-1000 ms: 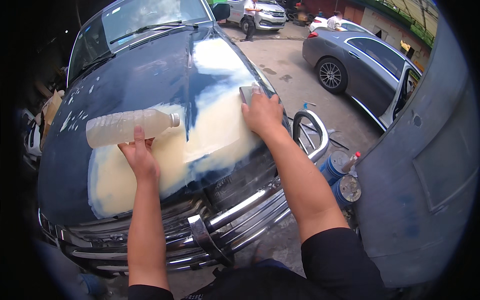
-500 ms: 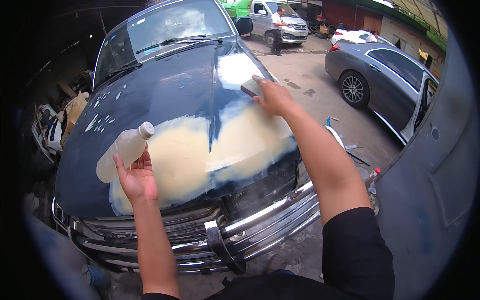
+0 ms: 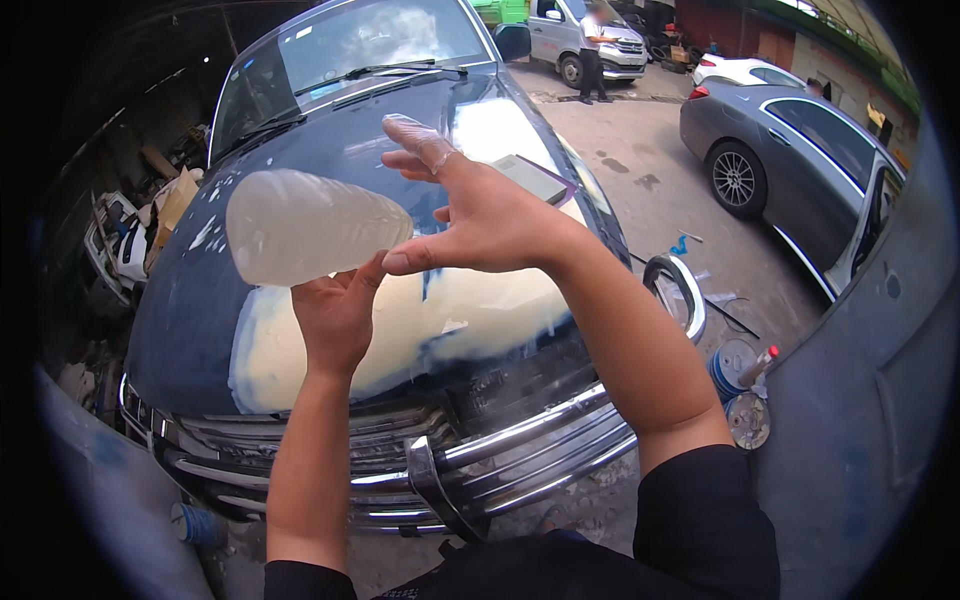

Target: The person pours liquid from a plastic bottle onto the hood of a dark-colored pickup truck and rubs the surface with a sanding block. The person briefly walks to a bucket, dips the block, and returns to continue sanding the hood.

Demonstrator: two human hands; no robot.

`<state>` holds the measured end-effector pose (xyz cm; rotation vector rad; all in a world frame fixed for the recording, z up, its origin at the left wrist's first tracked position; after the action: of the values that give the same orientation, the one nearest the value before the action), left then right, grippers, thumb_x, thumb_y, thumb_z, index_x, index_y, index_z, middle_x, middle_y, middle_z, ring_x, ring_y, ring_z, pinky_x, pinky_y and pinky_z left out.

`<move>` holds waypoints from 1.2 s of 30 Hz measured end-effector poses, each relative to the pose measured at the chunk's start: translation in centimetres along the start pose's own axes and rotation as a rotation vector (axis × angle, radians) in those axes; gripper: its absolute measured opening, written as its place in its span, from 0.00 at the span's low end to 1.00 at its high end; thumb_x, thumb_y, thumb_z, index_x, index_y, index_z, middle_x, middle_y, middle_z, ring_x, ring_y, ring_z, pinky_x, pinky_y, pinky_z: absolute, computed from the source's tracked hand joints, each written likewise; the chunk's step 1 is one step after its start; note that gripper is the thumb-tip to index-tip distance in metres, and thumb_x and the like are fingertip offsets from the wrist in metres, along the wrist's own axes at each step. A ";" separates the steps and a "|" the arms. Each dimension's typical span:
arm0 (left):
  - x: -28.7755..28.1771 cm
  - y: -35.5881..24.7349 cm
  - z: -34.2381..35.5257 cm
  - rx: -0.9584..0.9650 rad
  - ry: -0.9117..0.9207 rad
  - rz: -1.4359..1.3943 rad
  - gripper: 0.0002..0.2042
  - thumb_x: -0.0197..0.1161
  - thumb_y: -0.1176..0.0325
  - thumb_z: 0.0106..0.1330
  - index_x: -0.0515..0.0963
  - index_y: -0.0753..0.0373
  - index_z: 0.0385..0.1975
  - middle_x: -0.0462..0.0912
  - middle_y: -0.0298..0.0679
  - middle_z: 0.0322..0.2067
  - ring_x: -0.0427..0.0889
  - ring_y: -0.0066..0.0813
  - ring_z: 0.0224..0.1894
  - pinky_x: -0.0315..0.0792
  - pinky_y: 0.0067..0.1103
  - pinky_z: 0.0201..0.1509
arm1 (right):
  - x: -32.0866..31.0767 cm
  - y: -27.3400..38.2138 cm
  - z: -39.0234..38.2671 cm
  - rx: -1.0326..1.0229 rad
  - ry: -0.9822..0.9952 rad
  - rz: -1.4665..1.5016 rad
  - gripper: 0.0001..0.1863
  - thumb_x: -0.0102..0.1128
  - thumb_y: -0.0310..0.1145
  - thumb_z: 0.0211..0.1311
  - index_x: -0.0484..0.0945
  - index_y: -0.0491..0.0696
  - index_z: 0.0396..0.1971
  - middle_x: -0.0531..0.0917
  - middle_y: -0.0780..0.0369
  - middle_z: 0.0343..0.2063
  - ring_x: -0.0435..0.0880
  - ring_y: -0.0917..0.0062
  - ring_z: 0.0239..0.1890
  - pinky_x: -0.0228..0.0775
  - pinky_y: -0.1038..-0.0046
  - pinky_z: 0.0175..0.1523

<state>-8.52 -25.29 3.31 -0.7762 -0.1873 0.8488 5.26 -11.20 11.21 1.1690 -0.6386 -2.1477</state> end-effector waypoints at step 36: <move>16.7 6.1 -2.4 -0.087 0.725 1.173 0.47 0.43 0.34 0.69 0.47 0.71 0.73 0.44 0.54 0.75 0.40 0.44 0.78 0.36 0.36 0.79 | -5.5 -7.4 -24.4 -0.031 -0.982 0.734 0.46 0.68 0.34 0.60 0.48 0.48 0.73 0.72 0.53 0.58 0.77 0.59 0.60 0.84 0.55 0.51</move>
<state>-0.10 -11.80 -4.98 -1.2357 0.9752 1.5746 26.49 -5.18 -2.59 -0.2503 -1.1935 -1.9158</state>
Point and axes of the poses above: each hand's wrist, its own z-axis towards the middle knuckle, its own x-axis out of the palm, y = z × x, the point moved 3 cm from there along z, towards the middle knuckle
